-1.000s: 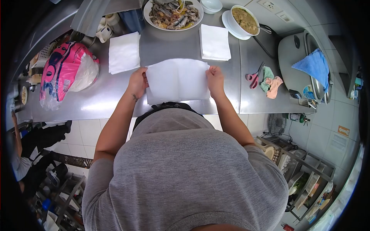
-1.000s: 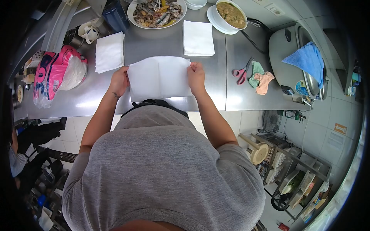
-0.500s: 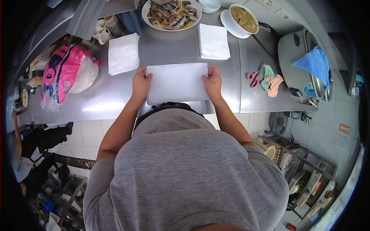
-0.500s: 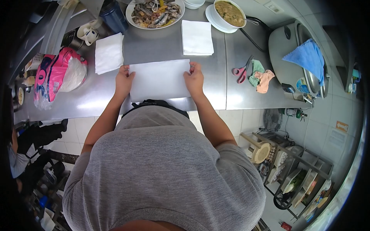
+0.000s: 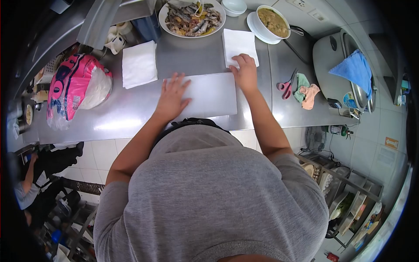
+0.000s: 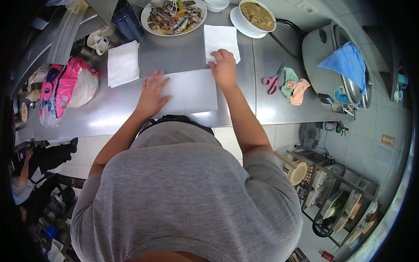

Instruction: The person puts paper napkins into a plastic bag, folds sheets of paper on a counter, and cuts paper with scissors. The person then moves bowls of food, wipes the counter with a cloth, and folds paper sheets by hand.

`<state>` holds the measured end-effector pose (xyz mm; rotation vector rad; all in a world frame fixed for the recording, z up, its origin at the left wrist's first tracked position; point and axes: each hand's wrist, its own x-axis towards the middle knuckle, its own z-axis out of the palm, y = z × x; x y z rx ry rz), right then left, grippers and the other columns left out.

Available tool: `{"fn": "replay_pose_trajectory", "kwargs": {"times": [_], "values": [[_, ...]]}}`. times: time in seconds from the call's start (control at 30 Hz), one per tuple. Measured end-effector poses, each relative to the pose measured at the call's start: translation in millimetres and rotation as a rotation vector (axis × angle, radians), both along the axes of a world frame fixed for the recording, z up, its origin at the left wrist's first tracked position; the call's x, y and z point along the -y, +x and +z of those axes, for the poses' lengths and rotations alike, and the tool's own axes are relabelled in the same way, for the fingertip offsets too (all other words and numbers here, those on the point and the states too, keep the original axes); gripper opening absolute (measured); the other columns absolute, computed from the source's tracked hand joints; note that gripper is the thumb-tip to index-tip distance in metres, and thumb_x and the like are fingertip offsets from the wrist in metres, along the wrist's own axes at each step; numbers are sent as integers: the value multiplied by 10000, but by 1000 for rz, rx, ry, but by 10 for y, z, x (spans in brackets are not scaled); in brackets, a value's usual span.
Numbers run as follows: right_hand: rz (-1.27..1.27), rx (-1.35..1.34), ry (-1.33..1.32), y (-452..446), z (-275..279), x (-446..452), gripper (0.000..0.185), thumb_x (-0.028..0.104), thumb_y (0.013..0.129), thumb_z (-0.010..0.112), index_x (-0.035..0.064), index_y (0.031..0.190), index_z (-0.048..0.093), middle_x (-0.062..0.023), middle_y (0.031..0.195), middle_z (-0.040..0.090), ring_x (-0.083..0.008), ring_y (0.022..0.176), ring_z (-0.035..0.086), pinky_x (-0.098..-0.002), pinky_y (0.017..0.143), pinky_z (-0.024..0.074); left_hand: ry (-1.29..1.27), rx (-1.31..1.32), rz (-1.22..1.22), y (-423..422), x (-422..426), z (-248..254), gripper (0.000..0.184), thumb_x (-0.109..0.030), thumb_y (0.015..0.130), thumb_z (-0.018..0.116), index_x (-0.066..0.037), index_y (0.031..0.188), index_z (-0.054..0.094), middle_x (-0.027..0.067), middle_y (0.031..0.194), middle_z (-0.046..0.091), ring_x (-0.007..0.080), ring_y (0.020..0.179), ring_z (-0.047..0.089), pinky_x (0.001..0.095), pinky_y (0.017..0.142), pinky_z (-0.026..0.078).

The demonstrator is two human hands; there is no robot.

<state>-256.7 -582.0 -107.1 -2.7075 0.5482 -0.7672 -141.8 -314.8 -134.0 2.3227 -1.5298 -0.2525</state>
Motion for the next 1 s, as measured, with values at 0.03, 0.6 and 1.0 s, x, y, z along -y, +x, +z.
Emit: {"fn": "replay_pose_trajectory", "kwargs": {"times": [0.03,0.6,1.0], "values": [[41,-80,31,45,-7,105,192,59,719,687,73,904,641,-84,923,616,-292,932,560,-405,805,450,39,8,-18,-37,7,-57,678,-400,866,583,-136,1434,323,126,1520,210,317,1421,124,552,1126,77],[116,-127,247,210,368,-9,130,57,711,688,41,823,627,-102,968,615,-312,914,580,-388,797,481,-163,-279,-22,-25,385,355,534,-294,860,629,-92,1330,475,147,1429,384,341,1379,256,491,1127,186],[81,-106,295,193,-34,205,32,54,783,635,37,809,643,-82,982,637,-266,907,599,-358,785,488,-202,-542,-7,-48,298,420,462,-199,863,632,-72,1288,503,145,1363,460,317,1309,372,401,1075,322]]}}
